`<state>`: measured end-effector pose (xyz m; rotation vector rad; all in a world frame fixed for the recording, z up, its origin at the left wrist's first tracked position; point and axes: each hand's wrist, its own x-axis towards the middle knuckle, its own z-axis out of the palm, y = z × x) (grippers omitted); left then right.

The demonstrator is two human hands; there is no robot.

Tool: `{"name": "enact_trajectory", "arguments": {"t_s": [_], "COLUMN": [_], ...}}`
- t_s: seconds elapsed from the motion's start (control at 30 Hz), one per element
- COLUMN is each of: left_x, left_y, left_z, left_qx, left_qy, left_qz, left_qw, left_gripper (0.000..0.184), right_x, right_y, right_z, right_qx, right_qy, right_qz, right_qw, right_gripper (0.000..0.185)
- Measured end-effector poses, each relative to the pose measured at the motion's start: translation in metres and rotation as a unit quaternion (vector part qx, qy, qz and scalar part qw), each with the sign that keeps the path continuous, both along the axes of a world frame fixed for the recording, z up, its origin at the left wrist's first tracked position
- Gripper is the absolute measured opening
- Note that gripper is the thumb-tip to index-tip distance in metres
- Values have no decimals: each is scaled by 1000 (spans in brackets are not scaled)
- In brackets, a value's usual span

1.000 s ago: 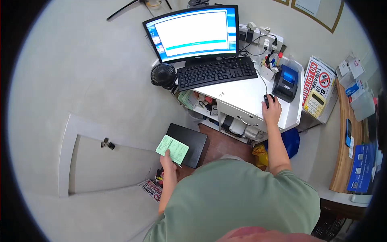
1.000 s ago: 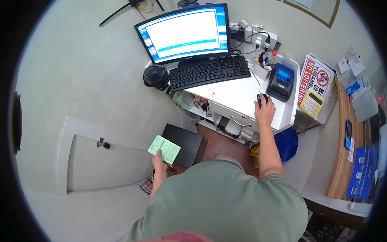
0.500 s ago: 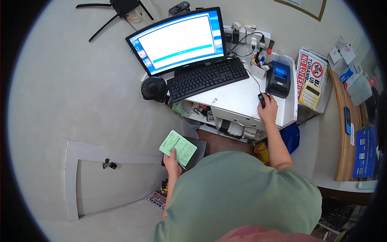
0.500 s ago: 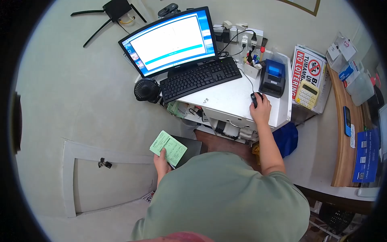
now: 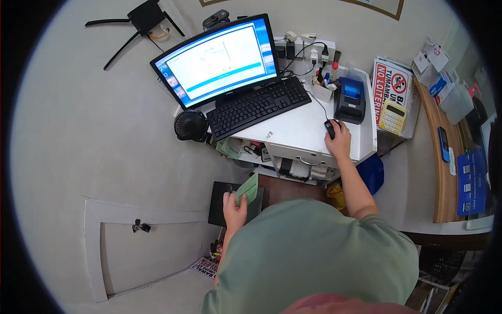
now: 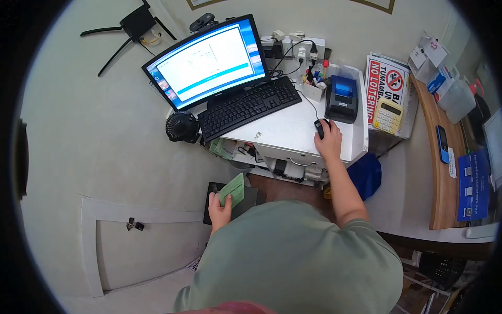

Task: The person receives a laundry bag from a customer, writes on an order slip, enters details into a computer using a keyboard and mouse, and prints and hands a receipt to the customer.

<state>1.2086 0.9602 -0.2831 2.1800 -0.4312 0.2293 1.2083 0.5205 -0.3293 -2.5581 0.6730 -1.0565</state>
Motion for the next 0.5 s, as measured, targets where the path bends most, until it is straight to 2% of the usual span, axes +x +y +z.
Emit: {"name": "enact_trajectory", "arguments": {"t_s": [0.27,0.5], "left_x": [-11,-17], "left_y": [-15,-11], "left_z": [15,16], "left_qx": [15,28], "left_qy": [27,14], "left_qz": [-89,-80], "left_qw": [996,996], "left_gripper": [15,14], "right_x": [-1,0], "right_y": [-2,-1], "right_z": [0,1], "right_qx": [9,2], "right_qy": [3,5], "right_qz": [13,17], "right_qw": [1000,1000], "right_gripper": [51,46]}}
